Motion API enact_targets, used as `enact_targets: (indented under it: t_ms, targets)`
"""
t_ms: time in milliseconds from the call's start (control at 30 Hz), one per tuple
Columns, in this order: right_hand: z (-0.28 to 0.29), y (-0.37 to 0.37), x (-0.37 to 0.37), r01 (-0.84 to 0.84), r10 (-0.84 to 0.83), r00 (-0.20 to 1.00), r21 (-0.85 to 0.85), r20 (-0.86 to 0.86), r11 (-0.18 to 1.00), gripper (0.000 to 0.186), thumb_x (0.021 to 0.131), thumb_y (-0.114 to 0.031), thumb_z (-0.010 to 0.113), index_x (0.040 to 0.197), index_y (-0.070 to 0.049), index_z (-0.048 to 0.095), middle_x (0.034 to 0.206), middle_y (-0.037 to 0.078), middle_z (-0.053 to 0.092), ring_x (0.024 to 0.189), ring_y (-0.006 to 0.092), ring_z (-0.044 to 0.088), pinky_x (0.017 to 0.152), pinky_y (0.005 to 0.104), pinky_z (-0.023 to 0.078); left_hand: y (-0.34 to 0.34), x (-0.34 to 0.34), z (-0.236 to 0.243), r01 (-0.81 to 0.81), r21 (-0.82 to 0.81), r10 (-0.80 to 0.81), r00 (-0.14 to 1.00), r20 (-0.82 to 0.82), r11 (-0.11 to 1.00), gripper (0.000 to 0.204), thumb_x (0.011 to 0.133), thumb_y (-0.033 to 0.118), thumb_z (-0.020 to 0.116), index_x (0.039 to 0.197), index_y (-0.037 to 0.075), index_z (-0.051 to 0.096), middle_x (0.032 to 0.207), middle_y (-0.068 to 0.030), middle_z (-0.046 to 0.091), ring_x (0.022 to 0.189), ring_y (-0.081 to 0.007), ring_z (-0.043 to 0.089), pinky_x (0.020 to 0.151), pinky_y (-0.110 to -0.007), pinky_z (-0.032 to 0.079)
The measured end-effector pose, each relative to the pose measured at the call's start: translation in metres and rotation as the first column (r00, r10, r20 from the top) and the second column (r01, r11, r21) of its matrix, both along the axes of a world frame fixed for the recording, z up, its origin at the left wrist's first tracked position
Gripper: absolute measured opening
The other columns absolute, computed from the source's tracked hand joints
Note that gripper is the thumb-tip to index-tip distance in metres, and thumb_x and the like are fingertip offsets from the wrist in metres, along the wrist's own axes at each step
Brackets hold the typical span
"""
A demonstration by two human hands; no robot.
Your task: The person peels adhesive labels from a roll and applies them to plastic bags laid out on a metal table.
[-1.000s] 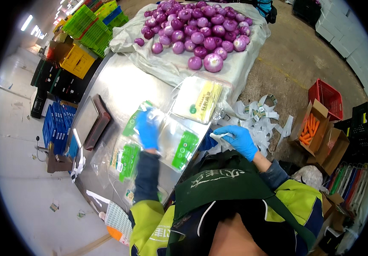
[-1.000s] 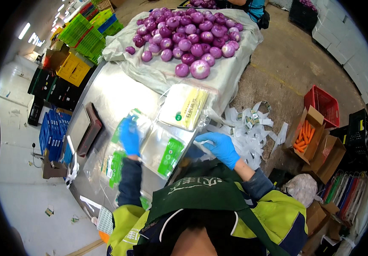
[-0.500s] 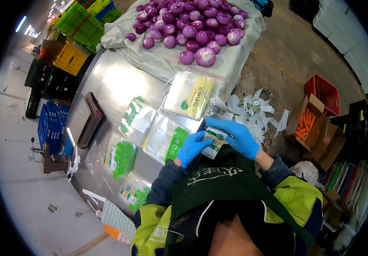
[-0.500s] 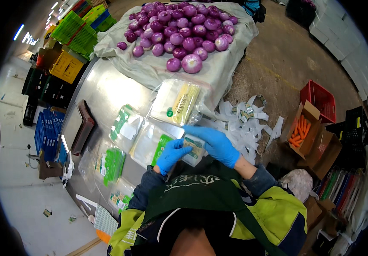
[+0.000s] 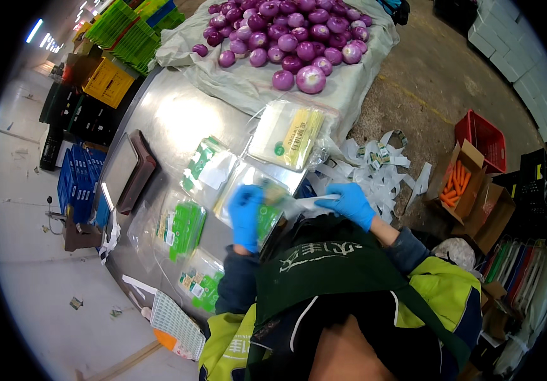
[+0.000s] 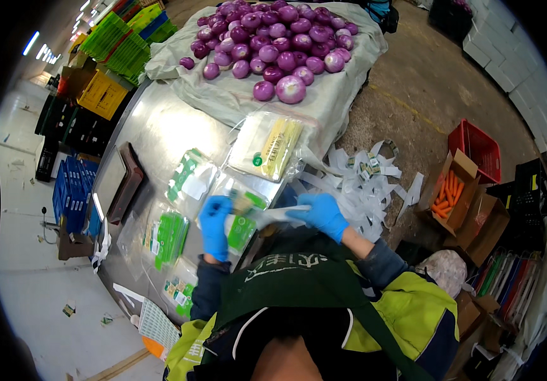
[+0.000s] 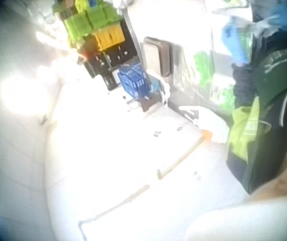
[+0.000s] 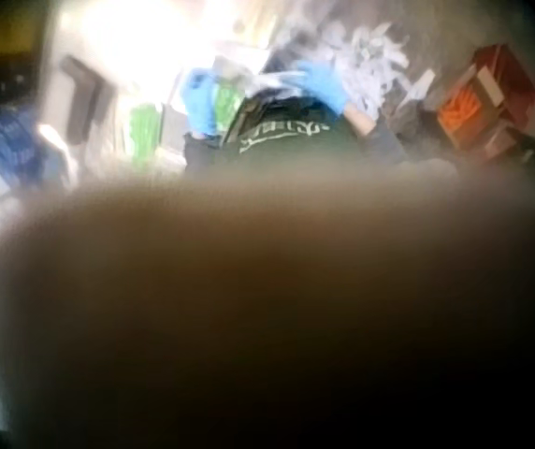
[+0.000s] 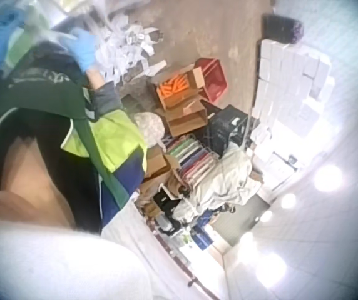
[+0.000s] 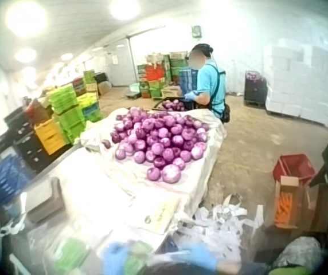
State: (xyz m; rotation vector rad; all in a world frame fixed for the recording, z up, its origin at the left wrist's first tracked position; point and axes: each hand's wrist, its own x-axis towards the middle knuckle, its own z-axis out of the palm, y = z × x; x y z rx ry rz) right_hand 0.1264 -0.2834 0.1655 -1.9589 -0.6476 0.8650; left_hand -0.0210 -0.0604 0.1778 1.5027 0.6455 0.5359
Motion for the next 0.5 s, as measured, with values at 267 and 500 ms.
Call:
enact_targets:
  t_ms: [267,500]
  targets:
    - [-0.024,0.027,-0.014,-0.151,-0.029,0.941,0.492,0.338,0.857,0.041,0.076,0.002,0.058,0.109,-0.017,0.072,0.092,0.011,0.070,0.075,0.0266,0.067,0.072,0.0339,0.053,0.080,-0.027,-0.157,0.106,0.722,0.453,0.714,-0.534,0.684,0.068,0.062,0.037,0.088,0.110,0.002,0.054,0.105,-0.0176,0.059,0.098,-0.0391,0.059,0.082,-0.045,0.048]
    - [-0.022,-0.001,-0.001,-0.169,0.119,0.919,0.105,0.375,0.980,0.030,0.072,0.002,0.061,0.096,-0.013,0.072,0.093,0.010,0.070,0.079,0.0268,0.065,0.072,0.0328,0.053,0.031,0.021,-0.158,0.056,0.773,0.370,0.854,-0.365,0.632,0.069,0.058,0.035,0.088,0.109,0.002,0.054,0.106,-0.0185,0.054,0.101,-0.0379,0.052,0.089,-0.045,0.042]
